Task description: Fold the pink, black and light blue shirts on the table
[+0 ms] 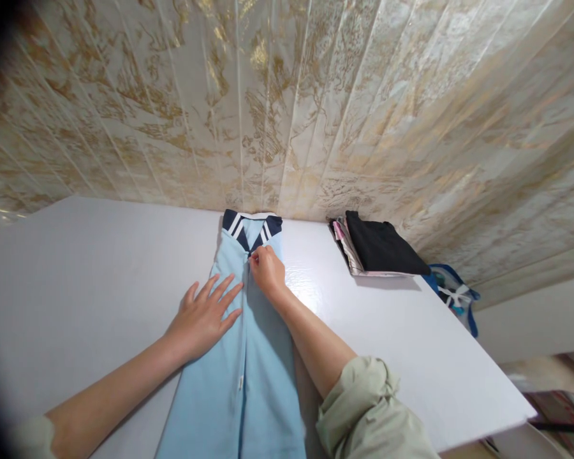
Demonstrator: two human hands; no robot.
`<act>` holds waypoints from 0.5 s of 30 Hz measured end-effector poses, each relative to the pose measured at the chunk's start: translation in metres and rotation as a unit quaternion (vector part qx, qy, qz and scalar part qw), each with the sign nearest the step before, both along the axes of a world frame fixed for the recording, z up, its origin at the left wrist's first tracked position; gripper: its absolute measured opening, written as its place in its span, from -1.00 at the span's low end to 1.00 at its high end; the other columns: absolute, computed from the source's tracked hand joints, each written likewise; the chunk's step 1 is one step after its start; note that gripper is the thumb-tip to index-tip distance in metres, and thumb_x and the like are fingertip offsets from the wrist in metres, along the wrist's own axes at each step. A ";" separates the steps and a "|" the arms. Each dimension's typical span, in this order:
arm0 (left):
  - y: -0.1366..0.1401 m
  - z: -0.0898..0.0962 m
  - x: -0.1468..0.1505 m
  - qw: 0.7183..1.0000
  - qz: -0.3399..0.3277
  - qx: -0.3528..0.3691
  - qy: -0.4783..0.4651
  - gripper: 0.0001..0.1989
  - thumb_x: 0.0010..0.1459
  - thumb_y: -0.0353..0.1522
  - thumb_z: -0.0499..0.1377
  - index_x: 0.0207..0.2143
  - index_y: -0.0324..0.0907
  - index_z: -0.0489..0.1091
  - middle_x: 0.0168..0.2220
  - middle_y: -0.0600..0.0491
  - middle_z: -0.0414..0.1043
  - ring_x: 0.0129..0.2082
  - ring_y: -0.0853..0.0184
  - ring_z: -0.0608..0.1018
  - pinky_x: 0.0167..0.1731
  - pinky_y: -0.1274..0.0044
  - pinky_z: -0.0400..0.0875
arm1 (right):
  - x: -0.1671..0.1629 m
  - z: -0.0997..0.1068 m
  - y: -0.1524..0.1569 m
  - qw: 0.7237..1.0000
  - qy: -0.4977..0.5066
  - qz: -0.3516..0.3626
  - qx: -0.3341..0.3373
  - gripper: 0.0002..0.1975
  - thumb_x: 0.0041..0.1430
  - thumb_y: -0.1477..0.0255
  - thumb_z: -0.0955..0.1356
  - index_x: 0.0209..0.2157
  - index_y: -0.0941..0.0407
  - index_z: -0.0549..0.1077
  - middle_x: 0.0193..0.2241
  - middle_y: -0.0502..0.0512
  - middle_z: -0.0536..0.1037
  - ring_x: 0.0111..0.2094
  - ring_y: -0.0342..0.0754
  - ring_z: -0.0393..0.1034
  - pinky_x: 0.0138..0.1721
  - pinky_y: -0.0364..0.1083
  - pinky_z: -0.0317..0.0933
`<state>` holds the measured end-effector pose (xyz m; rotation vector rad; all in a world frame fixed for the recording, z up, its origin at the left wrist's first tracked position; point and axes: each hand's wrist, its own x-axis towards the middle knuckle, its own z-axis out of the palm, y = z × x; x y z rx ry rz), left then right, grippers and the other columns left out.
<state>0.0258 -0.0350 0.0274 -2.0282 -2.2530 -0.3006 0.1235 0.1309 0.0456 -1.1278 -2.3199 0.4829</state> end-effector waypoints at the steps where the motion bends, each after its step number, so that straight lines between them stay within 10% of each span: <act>1: 0.000 0.000 0.000 1.000 0.000 -0.001 -0.001 -0.48 0.29 -0.10 -0.06 0.27 0.05 0.16 0.34 0.07 0.07 0.34 0.03 0.08 0.22 0.03 -0.07 | 0.006 0.001 0.004 1.000 0.027 0.005 -0.005 -0.92 0.20 0.43 0.30 -0.38 0.08 0.41 -0.35 0.00 0.46 -0.35 -0.12 0.34 -0.33 -0.16 0.13; 9: -0.001 0.003 0.000 1.000 0.001 -0.006 -0.013 -0.48 0.29 -0.11 -0.06 0.27 0.05 0.15 0.35 0.06 0.05 0.34 0.02 0.06 0.23 0.03 -0.08 | 0.124 0.024 0.037 0.993 -0.027 -0.113 0.023 -0.83 0.20 0.39 0.24 -0.32 0.11 0.45 -0.44 0.07 0.52 -0.38 -0.04 0.39 -0.29 -0.09 0.18; 15: 0.000 0.001 0.000 1.000 0.000 -0.014 -0.014 -0.47 0.28 -0.12 -0.04 0.28 0.04 0.15 0.35 0.05 0.05 0.34 0.01 0.05 0.24 0.04 -0.08 | 0.157 0.031 0.032 0.927 -0.261 -0.223 0.152 -0.69 0.15 0.59 0.26 -0.09 0.17 0.49 0.17 0.36 0.32 0.21 0.20 0.11 0.14 0.19 -0.05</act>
